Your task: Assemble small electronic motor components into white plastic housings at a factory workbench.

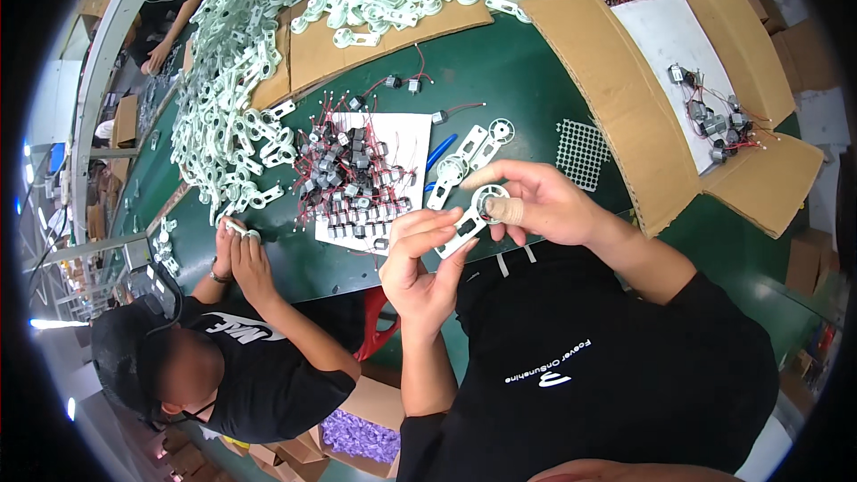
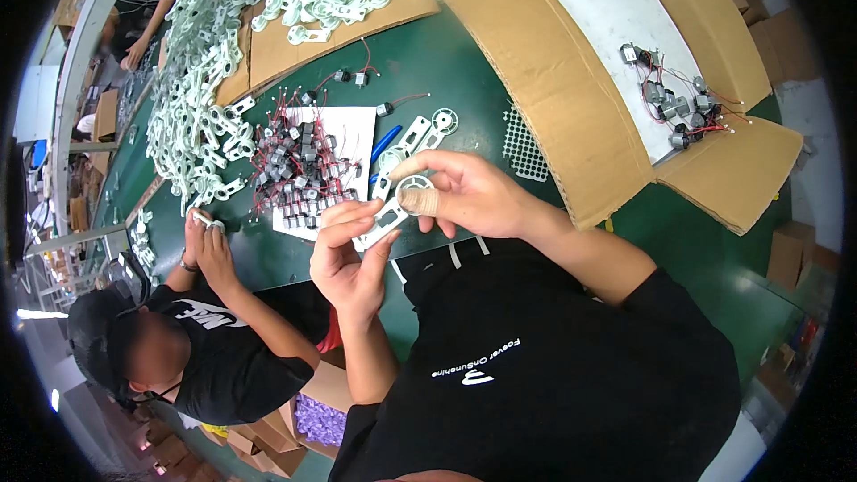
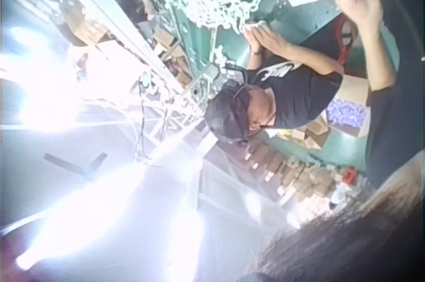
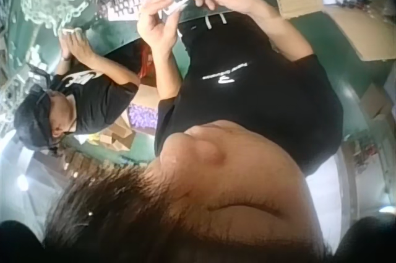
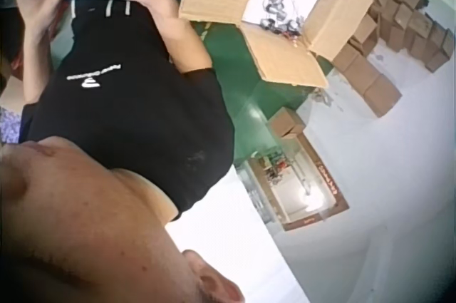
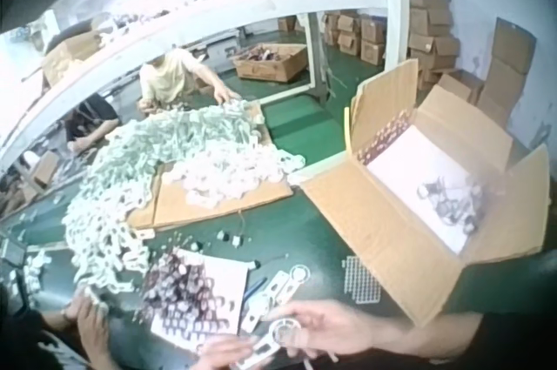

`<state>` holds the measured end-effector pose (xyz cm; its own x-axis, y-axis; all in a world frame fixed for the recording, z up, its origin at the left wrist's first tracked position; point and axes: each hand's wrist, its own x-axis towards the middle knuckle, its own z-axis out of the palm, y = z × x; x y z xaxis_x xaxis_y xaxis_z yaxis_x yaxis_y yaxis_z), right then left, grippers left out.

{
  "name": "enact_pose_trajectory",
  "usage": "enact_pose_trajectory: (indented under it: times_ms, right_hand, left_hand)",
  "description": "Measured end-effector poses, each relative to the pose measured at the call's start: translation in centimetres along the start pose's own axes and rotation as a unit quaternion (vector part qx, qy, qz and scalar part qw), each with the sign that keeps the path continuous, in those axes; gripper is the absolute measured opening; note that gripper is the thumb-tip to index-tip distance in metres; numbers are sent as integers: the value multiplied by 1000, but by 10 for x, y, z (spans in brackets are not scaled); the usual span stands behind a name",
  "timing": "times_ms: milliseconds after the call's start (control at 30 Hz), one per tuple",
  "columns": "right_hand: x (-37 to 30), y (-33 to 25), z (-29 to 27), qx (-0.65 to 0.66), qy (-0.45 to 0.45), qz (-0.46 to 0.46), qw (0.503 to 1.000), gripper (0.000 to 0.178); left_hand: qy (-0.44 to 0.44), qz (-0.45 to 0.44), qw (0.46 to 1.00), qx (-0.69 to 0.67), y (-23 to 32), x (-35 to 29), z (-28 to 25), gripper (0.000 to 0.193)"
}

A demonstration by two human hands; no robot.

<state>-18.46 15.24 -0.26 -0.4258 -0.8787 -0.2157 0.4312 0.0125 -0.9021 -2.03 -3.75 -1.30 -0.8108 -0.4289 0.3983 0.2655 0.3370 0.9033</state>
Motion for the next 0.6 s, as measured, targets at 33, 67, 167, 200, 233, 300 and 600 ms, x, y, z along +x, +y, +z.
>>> enact_pose_trajectory:
  times_ms: [33,67,167,200,233,300,600]
  right_hand:
    - [1,4,2,-1,0,1,1000,45]
    - [2,10,4,0,7,-26,1000,43]
    - [4,13,10,4,28,-59,998,35]
    - [4,11,8,6,26,-35,999,32]
    - [4,9,7,7,24,-11,1000,30]
    - [3,1,7,-6,18,-9,1000,30]
    - [7,-10,3,-15,-1,65,998,27]
  left_hand:
    - [-6,11,1000,8,1,1,0,41]
    - [-12,22,1000,17,1,1,1,41]
    - [-13,25,999,26,3,2,-1,41]
    - [-11,23,999,27,2,1,-2,41]
    - [-8,17,1000,21,0,1,-3,40]
    - [-6,8,1000,7,1,0,-4,40]
    - [-4,-48,999,-7,0,0,-8,40]
